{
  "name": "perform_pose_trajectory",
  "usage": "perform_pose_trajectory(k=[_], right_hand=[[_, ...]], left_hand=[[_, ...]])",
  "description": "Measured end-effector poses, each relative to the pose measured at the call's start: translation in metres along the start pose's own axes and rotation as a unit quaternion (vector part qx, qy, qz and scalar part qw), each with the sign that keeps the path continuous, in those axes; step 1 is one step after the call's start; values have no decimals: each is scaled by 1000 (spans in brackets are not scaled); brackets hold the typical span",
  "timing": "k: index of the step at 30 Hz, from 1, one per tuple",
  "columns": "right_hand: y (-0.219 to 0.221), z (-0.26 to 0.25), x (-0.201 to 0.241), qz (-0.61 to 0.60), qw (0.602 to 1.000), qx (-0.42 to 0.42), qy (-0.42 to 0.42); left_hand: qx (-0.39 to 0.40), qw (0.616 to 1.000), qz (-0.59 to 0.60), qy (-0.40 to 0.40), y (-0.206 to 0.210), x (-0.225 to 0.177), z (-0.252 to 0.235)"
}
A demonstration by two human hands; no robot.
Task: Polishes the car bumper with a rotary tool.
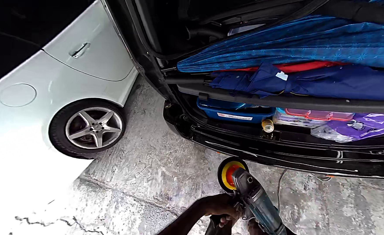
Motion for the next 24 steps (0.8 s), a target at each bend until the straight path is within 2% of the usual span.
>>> perform_pose_trajectory(k=[4, 8, 11, 16, 21, 24], right_hand=[[4, 11, -19, -15, 997, -54, 56], [2, 5, -7, -16, 988, -117, 102], [10, -14, 0, -17, 982, -135, 131], [44, -42, 15, -18, 974, -175, 145], [48, -72, 40, 53, 972, -187, 129], [49, -88, 56, 87, 969, -207, 98]], left_hand=[[-58, 981, -181, -40, -47, -18, -45], [-129, 927, -344, -75, -98, -35, -74], [-175, 888, -417, -83, -131, -40, -85], [-236, 851, -439, -166, -158, -30, -74], [-336, 830, -384, -226, -179, -17, -41], [-367, 813, -373, -254, -193, -9, -21]])
Point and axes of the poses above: each hand's wrist, its own z-axis away from the middle knuckle, its own y-axis out of the palm, x = y × z, the point moved 8 cm from there along -z, towards the middle knuckle, and after that the axes turned 13 degrees about x, right-handed, at the moved point
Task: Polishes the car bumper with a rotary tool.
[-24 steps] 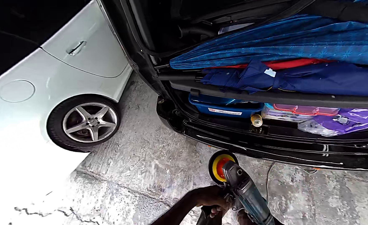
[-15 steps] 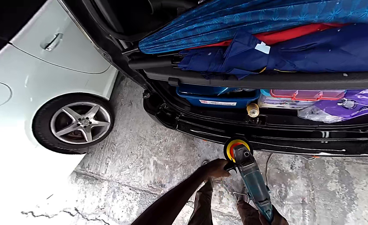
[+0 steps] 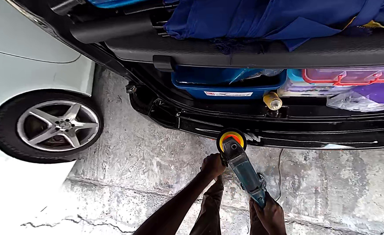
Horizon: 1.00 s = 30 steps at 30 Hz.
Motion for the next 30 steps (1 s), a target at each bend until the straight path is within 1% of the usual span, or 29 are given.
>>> perform_pose_trajectory(k=[2, 6, 11, 14, 20, 23, 26, 30], right_hand=[[3, -2, 7, -3, 1000, -3, -3], [2, 2, 7, -21, 1000, 11, 20], [-7, 5, 10, -30, 1000, 3, 1], [-5, -4, 23, -6, 1000, 12, -5], [15, -34, 80, 56, 996, -13, -64], [22, -40, 104, 75, 994, -17, -83], [25, -38, 105, 77, 994, -18, -81], [19, -34, 97, 74, 995, 12, -65]], left_hand=[[-3, 1000, -4, -5, -5, 5, -1], [6, 1000, -2, 18, -9, -5, -4], [17, 999, 2, 37, -6, -8, -11], [16, 999, 20, 31, -9, 11, -13], [-16, 998, 64, -18, -25, 91, -11], [-33, 995, 83, -35, -32, 118, -11], [-29, 995, 91, -37, -32, 123, -13], [-8, 995, 99, -16, -25, 112, -14]])
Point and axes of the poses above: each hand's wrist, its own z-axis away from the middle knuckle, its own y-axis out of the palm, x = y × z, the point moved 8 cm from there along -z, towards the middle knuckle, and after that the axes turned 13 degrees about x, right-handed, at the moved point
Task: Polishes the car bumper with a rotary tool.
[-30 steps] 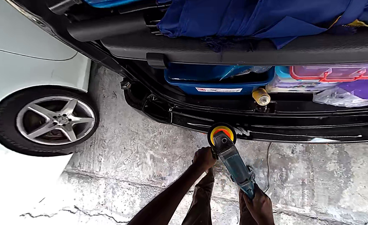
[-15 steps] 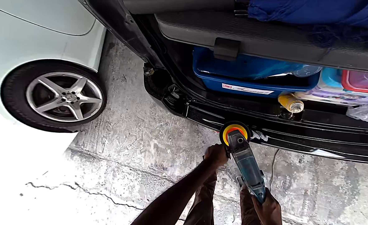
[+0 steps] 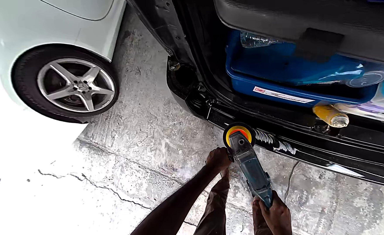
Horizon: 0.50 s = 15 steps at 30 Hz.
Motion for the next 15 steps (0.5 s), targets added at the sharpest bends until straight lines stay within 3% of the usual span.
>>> perform_pose_trajectory(k=[15], right_hand=[[1, -40, 84, 68, 996, -27, -56]], left_hand=[[-59, 996, 61, 8, -42, 85, -17]])
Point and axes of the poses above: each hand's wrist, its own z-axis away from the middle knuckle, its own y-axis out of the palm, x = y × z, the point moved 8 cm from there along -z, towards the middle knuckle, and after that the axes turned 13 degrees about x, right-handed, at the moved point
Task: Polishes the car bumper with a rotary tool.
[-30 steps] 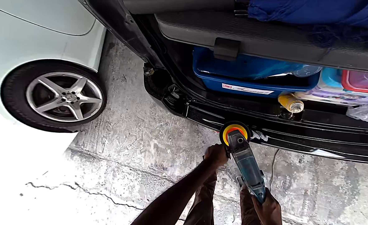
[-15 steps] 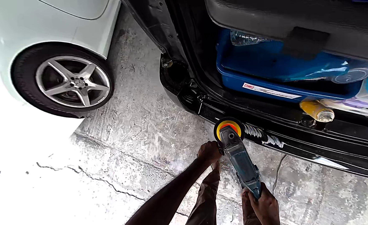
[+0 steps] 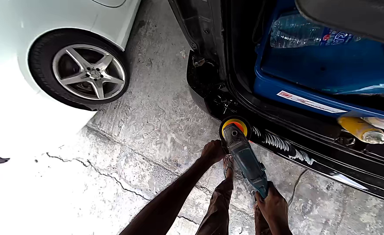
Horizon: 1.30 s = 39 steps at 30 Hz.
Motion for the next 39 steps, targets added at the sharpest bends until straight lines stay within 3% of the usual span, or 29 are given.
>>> perform_pose_trajectory(k=[8, 16, 24, 32, 39], right_hand=[[5, -1, 5, 23, 1000, -6, -20], [6, 21, -19, 9, 1000, 0, 25], [10, 5, 3, -8, 1000, -14, 7], [10, 12, -17, -23, 999, -24, 2], [11, 3, -2, -12, 1000, -19, 10]], left_hand=[[-9, 1000, 27, 9, 6, 14, 6], [49, 999, -4, 9, 21, -17, 8], [7, 1000, -24, -2, -2, 0, 3], [25, 999, -30, 5, 10, -19, 1], [-8, 999, -41, 13, -4, -5, -5]])
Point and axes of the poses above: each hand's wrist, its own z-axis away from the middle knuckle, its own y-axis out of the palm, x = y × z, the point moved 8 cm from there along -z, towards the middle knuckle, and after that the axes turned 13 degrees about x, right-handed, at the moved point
